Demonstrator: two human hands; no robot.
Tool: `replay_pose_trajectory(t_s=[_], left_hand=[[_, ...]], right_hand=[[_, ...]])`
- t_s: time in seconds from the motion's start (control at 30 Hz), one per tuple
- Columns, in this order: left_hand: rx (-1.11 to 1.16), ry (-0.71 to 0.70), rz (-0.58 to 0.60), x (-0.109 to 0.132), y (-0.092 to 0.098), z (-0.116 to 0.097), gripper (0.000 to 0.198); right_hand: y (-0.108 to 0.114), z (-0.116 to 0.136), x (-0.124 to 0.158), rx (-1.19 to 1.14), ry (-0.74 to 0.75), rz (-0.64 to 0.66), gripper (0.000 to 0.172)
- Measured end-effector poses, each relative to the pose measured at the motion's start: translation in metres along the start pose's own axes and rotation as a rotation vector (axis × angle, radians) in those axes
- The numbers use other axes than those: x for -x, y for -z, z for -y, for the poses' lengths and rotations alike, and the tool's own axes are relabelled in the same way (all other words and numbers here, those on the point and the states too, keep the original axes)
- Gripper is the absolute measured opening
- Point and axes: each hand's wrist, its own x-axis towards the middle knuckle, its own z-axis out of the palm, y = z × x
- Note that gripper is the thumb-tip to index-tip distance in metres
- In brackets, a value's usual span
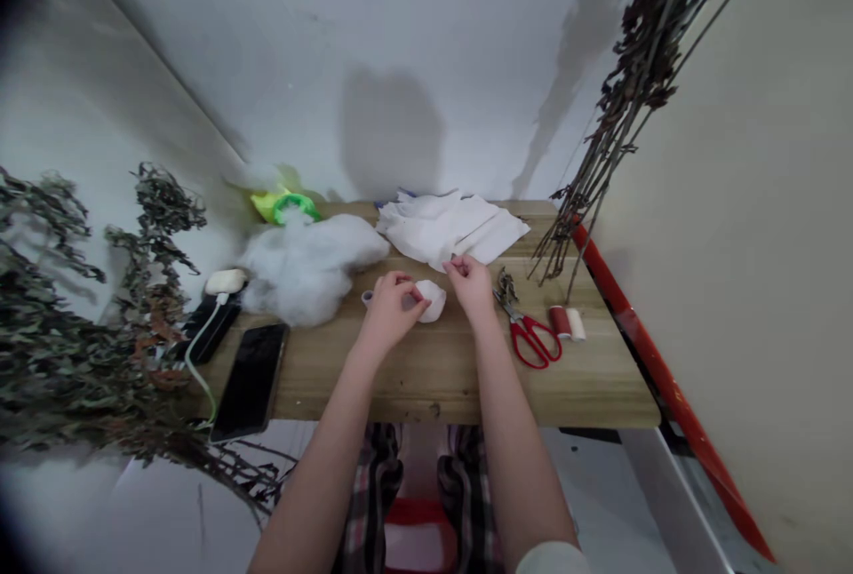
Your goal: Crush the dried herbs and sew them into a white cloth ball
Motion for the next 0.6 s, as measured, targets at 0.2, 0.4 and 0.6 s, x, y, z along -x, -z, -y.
replay_pose_trajectory(t_s=[0.2,0.4,0.6], left_hand=[[0.035,0.020,0.007,0.002,0.006,-0.002,0.020],[0.109,-0.087,0.054,0.007,0.011,-0.007,0.059],[0.280,-0.014,-0.053,0.003,0.014,-0.001,0.025]], right_hand=[[-0.006,-0.004,-0.001,0.018,-0.004,0.028,0.027],[-0.009,-0.009,-0.004,-0.004,-0.027,0.050,0.029],[-0.004,-0.011,-0.005,-0.010,-0.023,0.039,0.031]])
